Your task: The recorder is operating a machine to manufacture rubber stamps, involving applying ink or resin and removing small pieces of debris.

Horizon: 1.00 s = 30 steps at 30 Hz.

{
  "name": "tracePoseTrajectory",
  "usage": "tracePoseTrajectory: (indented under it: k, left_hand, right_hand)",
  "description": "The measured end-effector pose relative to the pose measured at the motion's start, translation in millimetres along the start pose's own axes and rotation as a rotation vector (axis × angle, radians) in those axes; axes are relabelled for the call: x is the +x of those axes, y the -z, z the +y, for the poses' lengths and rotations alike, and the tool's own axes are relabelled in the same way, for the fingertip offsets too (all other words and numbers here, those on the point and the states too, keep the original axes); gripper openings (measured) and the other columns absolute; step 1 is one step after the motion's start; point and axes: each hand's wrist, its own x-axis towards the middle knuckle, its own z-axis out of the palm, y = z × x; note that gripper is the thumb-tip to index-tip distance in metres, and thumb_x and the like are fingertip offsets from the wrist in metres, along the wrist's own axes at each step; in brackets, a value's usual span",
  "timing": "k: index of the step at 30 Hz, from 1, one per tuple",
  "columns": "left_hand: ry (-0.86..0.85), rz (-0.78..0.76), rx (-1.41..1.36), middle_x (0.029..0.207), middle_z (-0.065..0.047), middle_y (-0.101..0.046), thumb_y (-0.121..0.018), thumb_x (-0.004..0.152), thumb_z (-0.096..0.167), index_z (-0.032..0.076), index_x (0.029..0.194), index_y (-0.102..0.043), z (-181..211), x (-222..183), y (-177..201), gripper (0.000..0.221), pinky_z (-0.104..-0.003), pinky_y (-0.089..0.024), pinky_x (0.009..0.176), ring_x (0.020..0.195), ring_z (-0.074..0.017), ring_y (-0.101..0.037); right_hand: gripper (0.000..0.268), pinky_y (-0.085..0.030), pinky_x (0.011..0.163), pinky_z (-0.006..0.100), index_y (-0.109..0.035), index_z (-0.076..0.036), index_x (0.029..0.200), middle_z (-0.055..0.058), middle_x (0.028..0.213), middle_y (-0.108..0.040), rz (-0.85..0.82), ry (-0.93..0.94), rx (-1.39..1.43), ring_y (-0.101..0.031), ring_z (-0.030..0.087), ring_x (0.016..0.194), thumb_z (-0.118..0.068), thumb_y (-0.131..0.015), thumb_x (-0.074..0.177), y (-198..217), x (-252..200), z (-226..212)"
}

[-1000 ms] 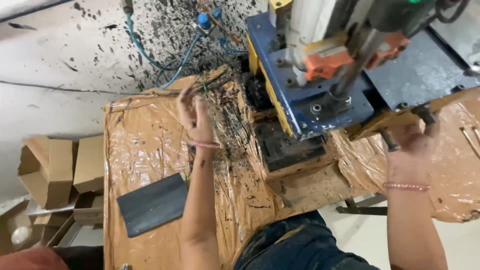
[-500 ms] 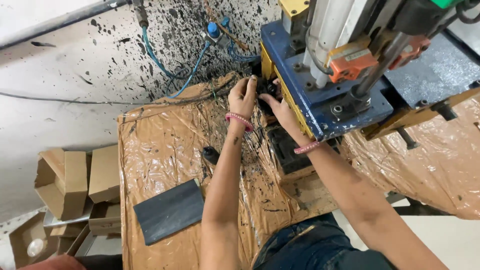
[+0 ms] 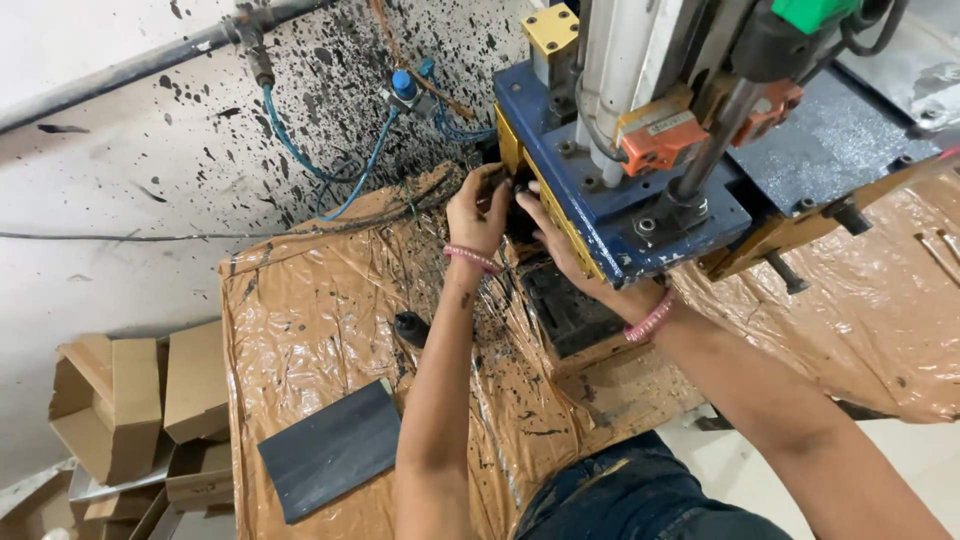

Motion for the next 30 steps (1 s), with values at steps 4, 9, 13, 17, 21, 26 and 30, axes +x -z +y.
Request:
tracePoseTrajectory:
  k: [4, 9, 13, 17, 21, 26, 30]
  left_hand:
    - [-0.35, 0.091, 0.3, 0.108, -0.012, -0.074, -0.062, 0.112, 0.029, 0.007, 0.126, -0.065, 8.5, -5.8, 2.4, 0.026, -0.033, -0.057, 0.079, 0.09, -0.0211, -0.069]
    - [0.163, 0.0, 0.236, 0.092, -0.011, -0.079, -0.069, 0.111, 0.031, 0.009, 0.126, -0.073, -44.6, 8.6, 5.5, 0.027, -0.031, -0.053, 0.065, 0.071, -0.0122, -0.064]
    - [0.012, -0.078, 0.251, 0.098, -0.007, -0.078, -0.068, 0.097, 0.032, 0.011, 0.132, -0.068, 13.8, 0.7, 19.3, 0.041, -0.03, -0.048, 0.054, 0.059, -0.0097, -0.058]
    - [0.255, -0.059, 0.144, 0.092, -0.012, -0.081, -0.071, 0.104, 0.032, 0.007, 0.131, -0.069, -29.5, 5.9, 8.3, 0.037, -0.029, -0.05, 0.063, 0.07, -0.0118, -0.061]
    - [-0.222, -0.06, 0.251, 0.103, -0.013, -0.077, -0.071, 0.111, 0.029, 0.004, 0.125, -0.072, 5.5, 1.6, 19.2, 0.028, -0.031, -0.055, 0.081, 0.092, -0.0181, -0.067]
    - [0.112, -0.121, 0.121, 0.112, -0.016, -0.073, -0.069, 0.103, 0.021, -0.002, 0.125, -0.068, -8.3, 14.9, 7.2, 0.032, -0.035, -0.059, 0.08, 0.096, -0.0223, -0.072]
    - [0.192, -0.16, 0.289, 0.096, -0.013, -0.079, -0.065, 0.104, 0.021, 0.001, 0.118, -0.076, 22.5, 6.9, 13.7, 0.027, -0.033, -0.056, 0.067, 0.077, -0.0201, -0.073]
  right_hand:
    - [0.043, -0.048, 0.105, 0.047, -0.067, -0.007, 0.13, 0.014, 0.134, -0.064, -0.035, 0.478, -0.606, -0.06, 0.033, 0.124, -0.022, -0.073, 0.091, 11.5, -31.2, 7.6]
    - [0.035, -0.049, 0.104, 0.046, -0.068, -0.009, 0.121, 0.009, 0.131, -0.064, -0.108, 0.399, -0.422, -0.062, 0.031, 0.121, -0.022, -0.078, 0.091, 9.3, -48.2, 17.1]
    - [0.028, -0.052, 0.101, 0.042, -0.068, -0.008, 0.117, 0.009, 0.129, -0.065, -0.142, 0.362, -0.297, -0.064, 0.029, 0.116, -0.02, -0.076, 0.093, 11.4, -49.4, 13.3]
    - [0.027, -0.057, 0.081, 0.033, -0.066, -0.006, 0.12, 0.007, 0.137, -0.059, -0.5, -0.035, -0.163, -0.068, 0.024, 0.1, -0.02, -0.068, 0.096, 2.2, -58.9, 16.1]
    - [0.025, -0.055, 0.088, 0.035, -0.066, 0.0, 0.12, 0.014, 0.134, -0.058, -0.387, 0.232, -0.054, -0.066, 0.03, 0.109, -0.012, -0.066, 0.098, -6.4, -65.5, 31.9]
    - [0.021, -0.059, 0.087, 0.032, -0.067, 0.002, 0.113, 0.012, 0.127, -0.061, -0.422, 0.33, -0.048, -0.069, 0.026, 0.105, -0.012, -0.067, 0.097, -12.0, -74.1, 43.6]
    - [0.018, -0.06, 0.083, 0.031, -0.067, 0.001, 0.111, 0.013, 0.126, -0.061, -0.382, 0.382, -0.057, -0.068, 0.027, 0.107, -0.011, -0.066, 0.097, -6.3, -73.0, 43.4]
